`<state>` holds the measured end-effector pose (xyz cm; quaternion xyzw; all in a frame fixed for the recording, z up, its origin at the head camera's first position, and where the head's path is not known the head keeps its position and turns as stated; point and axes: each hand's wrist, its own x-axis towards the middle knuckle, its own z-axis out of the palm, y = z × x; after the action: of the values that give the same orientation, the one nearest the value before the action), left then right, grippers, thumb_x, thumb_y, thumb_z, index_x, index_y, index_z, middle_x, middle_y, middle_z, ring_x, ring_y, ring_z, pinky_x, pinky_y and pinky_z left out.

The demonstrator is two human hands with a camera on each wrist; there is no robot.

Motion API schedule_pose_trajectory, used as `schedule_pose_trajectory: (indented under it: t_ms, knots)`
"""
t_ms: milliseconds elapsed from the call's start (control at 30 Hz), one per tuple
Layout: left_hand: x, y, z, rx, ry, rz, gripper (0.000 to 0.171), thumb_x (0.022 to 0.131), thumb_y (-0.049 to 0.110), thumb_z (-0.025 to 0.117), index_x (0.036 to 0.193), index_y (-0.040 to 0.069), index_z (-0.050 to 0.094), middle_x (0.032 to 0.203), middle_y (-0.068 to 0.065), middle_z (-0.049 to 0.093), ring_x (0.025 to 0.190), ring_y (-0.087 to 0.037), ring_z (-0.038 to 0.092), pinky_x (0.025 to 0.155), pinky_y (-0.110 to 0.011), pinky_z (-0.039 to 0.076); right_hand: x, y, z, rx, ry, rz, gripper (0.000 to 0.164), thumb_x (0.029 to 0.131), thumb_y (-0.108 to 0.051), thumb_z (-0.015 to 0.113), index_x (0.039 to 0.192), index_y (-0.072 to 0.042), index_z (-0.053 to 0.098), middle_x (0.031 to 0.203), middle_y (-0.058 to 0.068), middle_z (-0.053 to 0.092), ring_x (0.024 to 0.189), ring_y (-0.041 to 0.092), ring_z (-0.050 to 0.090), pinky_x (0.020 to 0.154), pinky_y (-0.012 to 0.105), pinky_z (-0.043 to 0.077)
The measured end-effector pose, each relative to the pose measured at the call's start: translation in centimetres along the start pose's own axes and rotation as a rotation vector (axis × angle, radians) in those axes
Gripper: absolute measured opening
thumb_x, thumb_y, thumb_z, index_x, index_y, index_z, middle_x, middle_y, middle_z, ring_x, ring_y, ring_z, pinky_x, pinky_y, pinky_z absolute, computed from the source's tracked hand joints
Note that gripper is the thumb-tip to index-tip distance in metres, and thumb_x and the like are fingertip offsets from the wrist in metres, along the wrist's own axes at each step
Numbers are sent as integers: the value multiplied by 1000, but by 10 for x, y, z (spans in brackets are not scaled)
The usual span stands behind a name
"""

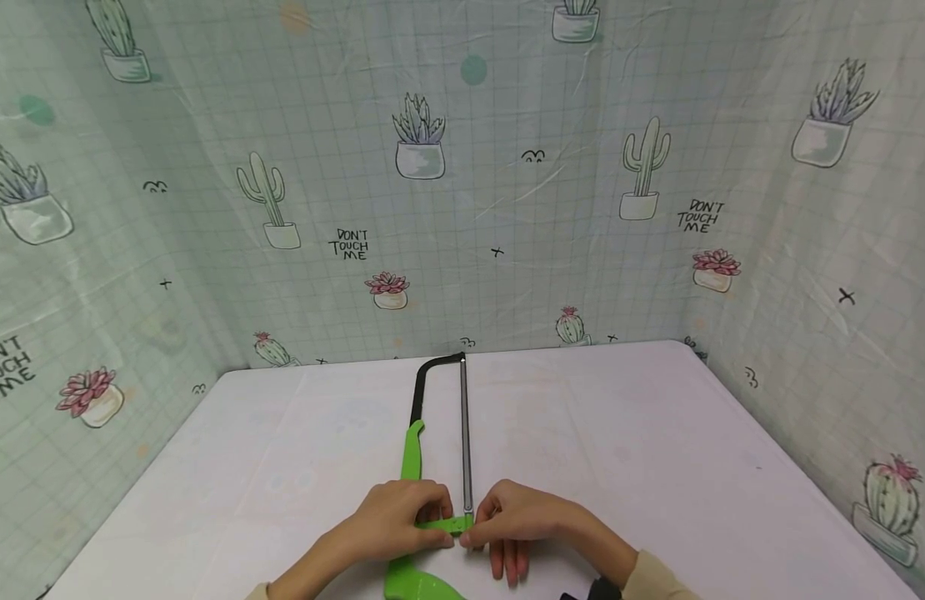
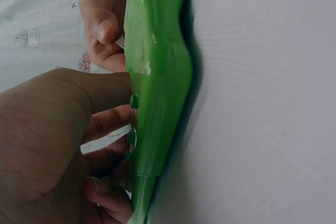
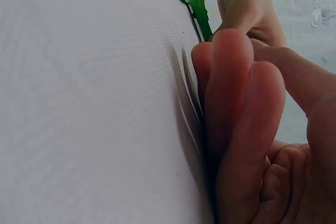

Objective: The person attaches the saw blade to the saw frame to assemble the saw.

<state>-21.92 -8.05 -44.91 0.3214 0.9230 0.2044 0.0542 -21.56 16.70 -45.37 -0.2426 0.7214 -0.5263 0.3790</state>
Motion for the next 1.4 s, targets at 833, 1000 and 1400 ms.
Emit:
schedule_pose_trajectory:
  t_ms: [833,1000,1400]
  knots:
    - [0,-1,0,-15,-12,-8,22,82,49,81,90,32,69,74,22,55,67,1,48,61,-22,39,0,-1,1,8,-2,9,25,97,-25,67,84,-5,67,59,-2,69,44,5,62,41,19,47]
    - [-1,0,0,-15,-15,-8,22,83,49,81,90,32,70,74,21,55,67,1,48,60,-22,39,0,1,1,14,-11,8,24,97,-26,67,84,-5,67,59,-3,68,44,4,62,42,19,47]
    - [-3,2,-2,-4,-10,-9,21,83,49,81,90,32,69,75,21,56,69,1,49,62,-22,39,0,0,1,5,-15,17,22,97,-26,66,86,-6,68,60,-2,69,45,4,63,42,19,48]
